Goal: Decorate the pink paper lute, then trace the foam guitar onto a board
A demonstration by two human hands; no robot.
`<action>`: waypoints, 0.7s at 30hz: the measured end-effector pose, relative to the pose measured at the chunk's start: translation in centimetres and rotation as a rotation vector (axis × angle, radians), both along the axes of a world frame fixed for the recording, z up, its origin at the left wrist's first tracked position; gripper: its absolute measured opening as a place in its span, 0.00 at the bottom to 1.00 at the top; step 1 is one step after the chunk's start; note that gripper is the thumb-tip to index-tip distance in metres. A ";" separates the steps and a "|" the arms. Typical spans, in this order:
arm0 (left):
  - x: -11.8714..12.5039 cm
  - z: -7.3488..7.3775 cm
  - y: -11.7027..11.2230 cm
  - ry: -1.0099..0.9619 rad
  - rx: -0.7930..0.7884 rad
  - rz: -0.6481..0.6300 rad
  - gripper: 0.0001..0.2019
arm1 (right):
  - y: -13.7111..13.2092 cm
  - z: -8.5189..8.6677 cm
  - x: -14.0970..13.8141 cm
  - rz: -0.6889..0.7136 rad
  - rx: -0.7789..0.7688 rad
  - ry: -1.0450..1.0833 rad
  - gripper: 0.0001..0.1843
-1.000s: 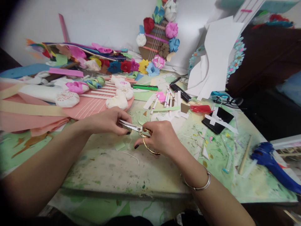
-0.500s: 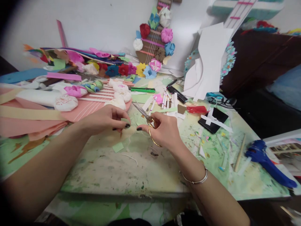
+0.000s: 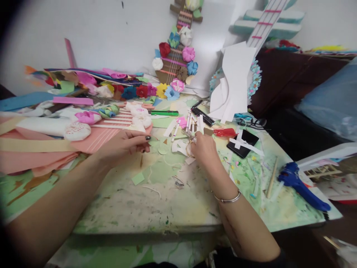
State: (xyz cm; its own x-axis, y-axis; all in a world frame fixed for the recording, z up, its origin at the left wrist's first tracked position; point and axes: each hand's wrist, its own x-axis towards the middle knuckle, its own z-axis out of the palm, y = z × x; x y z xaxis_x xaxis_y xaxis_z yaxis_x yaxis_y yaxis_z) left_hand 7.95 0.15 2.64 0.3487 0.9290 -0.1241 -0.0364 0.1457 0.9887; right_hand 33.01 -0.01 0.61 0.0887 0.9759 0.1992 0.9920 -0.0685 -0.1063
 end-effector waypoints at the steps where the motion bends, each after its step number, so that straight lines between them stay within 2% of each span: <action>1: 0.3 -0.1 -0.2 0.005 0.032 0.007 0.07 | -0.1 0.2 0.0 0.016 0.051 0.018 0.15; 3: 1.0 -0.4 -0.7 0.035 0.085 0.010 0.08 | -0.5 0.7 -0.4 0.120 0.203 0.149 0.13; 5: 1.9 -0.8 -1.2 0.059 0.110 0.034 0.09 | -1.0 0.7 -1.1 0.287 0.271 0.427 0.12; 7: 2.7 -1.2 -1.7 0.063 0.104 0.062 0.10 | -1.4 0.3 -2.2 0.440 0.173 0.749 0.12; 9: 3.3 -1.8 -2.0 0.066 0.076 0.083 0.11 | -1.6 -0.5 -3.2 0.518 0.040 0.964 0.12; 13: 3.7 -2.9 -1.9 0.201 0.056 0.037 0.09 | -1.3 -1.9 -3.9 0.467 -0.053 1.119 0.09; 15: 3.5 -3.3 -1.5 0.423 0.200 0.017 0.08 | -0.9 -2.1 -3.6 0.396 -0.041 1.153 0.07; 18: 3.2 -3.9 -0.8 0.758 0.526 0.037 0.09 | -0.5 -2.2 -3.1 0.317 -0.029 1.167 0.10; 21: 3.2 -4.2 -0.4 0.821 0.619 0.039 0.04 | -0.3 -2.2 -2.9 0.309 -0.047 1.141 0.13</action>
